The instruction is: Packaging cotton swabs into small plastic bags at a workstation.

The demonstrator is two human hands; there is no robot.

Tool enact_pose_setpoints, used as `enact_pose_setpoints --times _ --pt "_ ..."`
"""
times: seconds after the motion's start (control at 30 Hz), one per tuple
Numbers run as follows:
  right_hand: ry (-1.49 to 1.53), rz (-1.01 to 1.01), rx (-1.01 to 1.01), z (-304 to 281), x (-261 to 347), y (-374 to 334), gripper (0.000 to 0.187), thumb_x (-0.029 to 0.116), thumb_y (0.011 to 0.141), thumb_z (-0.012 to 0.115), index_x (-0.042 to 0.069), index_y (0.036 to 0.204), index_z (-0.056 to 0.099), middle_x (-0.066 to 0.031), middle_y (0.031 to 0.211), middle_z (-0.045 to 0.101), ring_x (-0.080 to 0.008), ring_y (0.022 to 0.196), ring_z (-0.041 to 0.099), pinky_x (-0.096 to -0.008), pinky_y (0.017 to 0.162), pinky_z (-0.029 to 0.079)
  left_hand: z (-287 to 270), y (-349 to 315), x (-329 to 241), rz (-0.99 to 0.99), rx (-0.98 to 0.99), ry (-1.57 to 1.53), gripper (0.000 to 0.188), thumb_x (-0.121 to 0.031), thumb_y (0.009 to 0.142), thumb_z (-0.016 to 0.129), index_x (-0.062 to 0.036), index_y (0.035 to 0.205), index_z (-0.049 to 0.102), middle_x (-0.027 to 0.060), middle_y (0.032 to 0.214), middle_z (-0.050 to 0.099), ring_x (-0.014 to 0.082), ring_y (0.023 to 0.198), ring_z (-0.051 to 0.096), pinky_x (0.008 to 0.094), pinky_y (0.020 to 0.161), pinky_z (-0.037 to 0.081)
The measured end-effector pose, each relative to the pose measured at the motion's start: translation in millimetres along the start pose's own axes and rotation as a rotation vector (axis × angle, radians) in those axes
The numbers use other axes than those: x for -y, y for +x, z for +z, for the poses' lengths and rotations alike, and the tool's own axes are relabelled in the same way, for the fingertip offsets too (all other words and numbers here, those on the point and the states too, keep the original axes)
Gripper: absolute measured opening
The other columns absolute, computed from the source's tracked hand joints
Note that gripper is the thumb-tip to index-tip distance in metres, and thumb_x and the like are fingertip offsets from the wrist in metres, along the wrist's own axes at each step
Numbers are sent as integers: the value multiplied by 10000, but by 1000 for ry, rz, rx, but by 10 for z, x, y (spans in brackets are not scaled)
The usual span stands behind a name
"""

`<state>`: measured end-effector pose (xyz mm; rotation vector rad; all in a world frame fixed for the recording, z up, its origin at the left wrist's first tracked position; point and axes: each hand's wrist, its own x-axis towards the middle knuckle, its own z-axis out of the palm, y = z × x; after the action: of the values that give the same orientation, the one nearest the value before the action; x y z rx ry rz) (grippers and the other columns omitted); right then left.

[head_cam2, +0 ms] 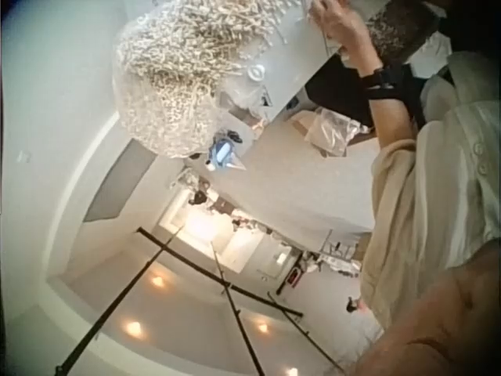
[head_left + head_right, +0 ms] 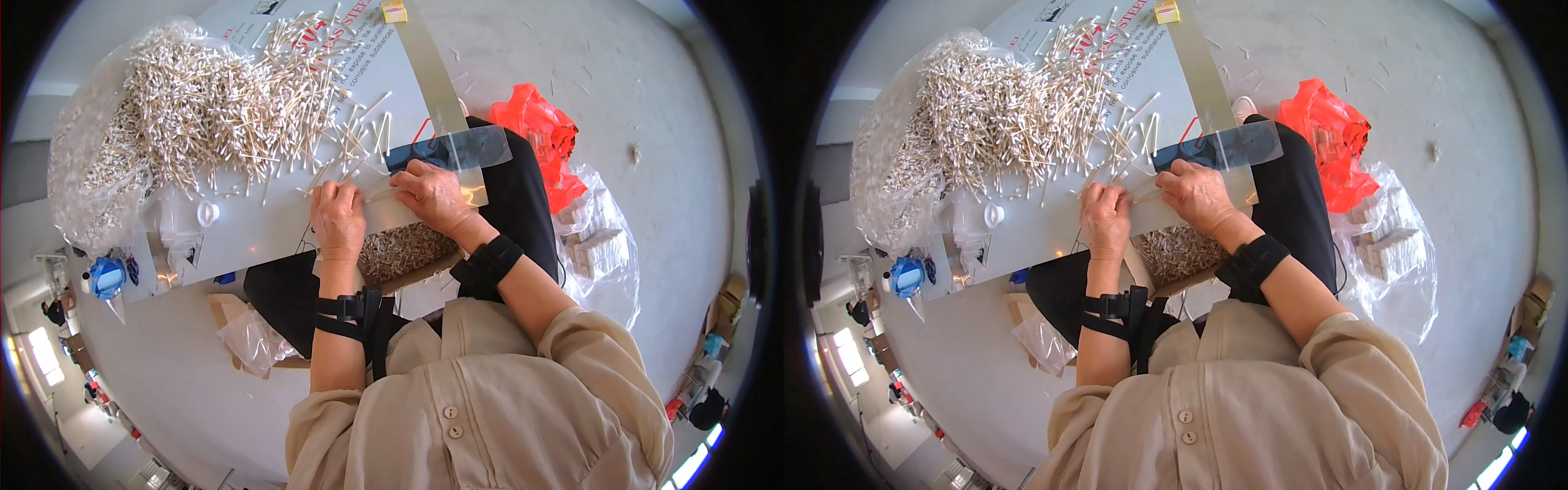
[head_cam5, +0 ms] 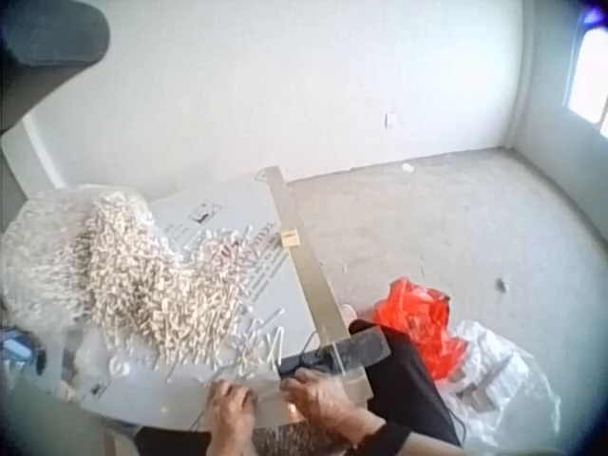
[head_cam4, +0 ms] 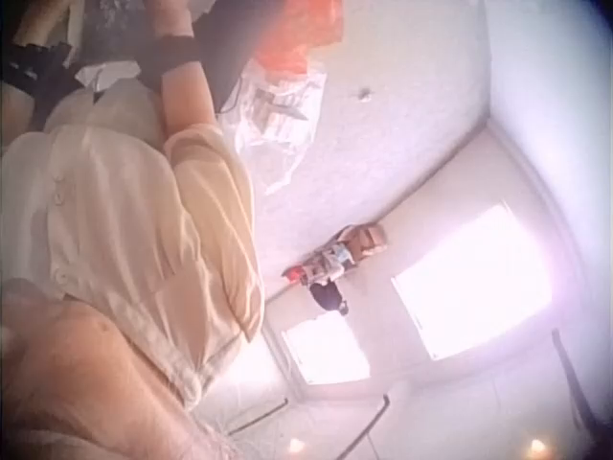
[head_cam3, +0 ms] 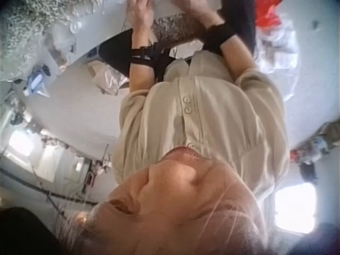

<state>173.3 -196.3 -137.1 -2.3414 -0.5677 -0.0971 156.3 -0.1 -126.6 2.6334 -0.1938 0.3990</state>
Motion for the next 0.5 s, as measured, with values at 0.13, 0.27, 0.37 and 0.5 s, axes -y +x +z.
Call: enact_pose_setpoints --times 0.13,0.27,0.37,0.5 --pt "7 7 20 -8 0 1 183 165 750 714 130 913 640 -65 842 559 -292 819 631 -407 685 510 -11 45 79 -101 -61 -29 212 -27 698 742 -60 884 647 89 872 581 315 890 565 419 765 476" --pt "88 34 -22 -24 29 24 170 173 749 724 104 876 635 -77 845 571 -303 800 636 -421 675 509 -53 144 157 -181 2 48 207 -33 705 737 -38 890 645 92 890 592 322 900 567 429 777 474" --pt "145 135 -96 -2 78 189 199 196 739 741 78 853 628 -101 854 591 -313 766 644 -427 661 516 -74 180 146 -191 33 52 189 -23 701 728 -42 869 642 92 882 593 321 901 569 430 773 476" --pt "-37 61 -84 134 105 467 112 146 786 687 62 819 620 -101 798 590 -317 690 639 -408 623 520 -36 154 122 -245 64 21 169 -23 695 727 -54 837 639 88 872 595 318 898 571 428 766 478"
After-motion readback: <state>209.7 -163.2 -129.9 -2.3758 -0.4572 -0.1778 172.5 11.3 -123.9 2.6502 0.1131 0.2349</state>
